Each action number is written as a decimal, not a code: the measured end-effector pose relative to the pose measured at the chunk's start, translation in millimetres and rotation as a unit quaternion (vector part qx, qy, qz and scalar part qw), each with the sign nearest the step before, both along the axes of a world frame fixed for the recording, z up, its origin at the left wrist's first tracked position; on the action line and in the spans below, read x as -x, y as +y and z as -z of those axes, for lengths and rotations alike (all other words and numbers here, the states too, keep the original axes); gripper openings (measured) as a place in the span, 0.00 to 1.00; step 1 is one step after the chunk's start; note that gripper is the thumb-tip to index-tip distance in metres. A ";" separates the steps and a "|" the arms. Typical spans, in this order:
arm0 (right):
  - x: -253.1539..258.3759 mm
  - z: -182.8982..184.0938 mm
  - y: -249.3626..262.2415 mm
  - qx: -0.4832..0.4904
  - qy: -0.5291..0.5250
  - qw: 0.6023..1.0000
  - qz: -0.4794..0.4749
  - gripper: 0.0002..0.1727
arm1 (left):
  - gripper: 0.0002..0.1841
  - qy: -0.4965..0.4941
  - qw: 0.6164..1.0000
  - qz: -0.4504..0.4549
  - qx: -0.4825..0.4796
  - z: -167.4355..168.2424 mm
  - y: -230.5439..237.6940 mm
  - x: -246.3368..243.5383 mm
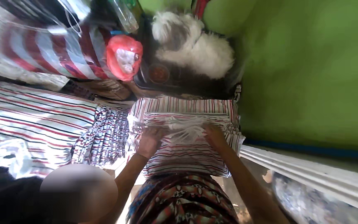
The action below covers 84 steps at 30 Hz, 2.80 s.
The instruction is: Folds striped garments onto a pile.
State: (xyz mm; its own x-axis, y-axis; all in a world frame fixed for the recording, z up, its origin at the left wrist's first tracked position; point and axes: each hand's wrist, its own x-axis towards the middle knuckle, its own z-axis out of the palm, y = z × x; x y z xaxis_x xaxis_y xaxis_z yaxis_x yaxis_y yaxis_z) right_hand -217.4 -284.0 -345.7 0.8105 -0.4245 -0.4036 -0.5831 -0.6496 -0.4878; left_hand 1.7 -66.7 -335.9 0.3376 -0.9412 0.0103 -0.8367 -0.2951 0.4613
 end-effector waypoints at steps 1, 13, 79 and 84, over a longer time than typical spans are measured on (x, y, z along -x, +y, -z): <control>-0.2 2.5 0.9 0.002 0.006 1.000 0.005 0.24 | 0.16 0.005 1.000 0.003 0.013 -0.3 -0.5 0.1; 7.4 -4.6 16.4 0.017 -0.012 0.999 0.046 0.20 | 0.19 0.084 0.994 -0.063 -0.032 7.7 -19.2 -0.7; -5.8 -3.8 3.0 0.006 0.013 0.998 0.064 0.23 | 0.20 -0.014 0.997 -0.011 -0.069 -6.5 2.3 -3.1; 6.4 0.4 6.3 0.032 -0.060 0.996 0.060 0.19 | 0.19 0.023 0.996 -0.010 -0.088 -5.0 3.7 -12.8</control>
State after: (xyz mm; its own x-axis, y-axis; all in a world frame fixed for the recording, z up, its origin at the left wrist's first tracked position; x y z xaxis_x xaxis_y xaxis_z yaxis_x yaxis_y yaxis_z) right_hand -223.8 -277.7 -346.1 0.7933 -0.5427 -0.2760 -0.5983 -0.6112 -0.5181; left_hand 14.5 -63.0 -331.0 0.3534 -0.9199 -0.1702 -0.8088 -0.3919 0.4385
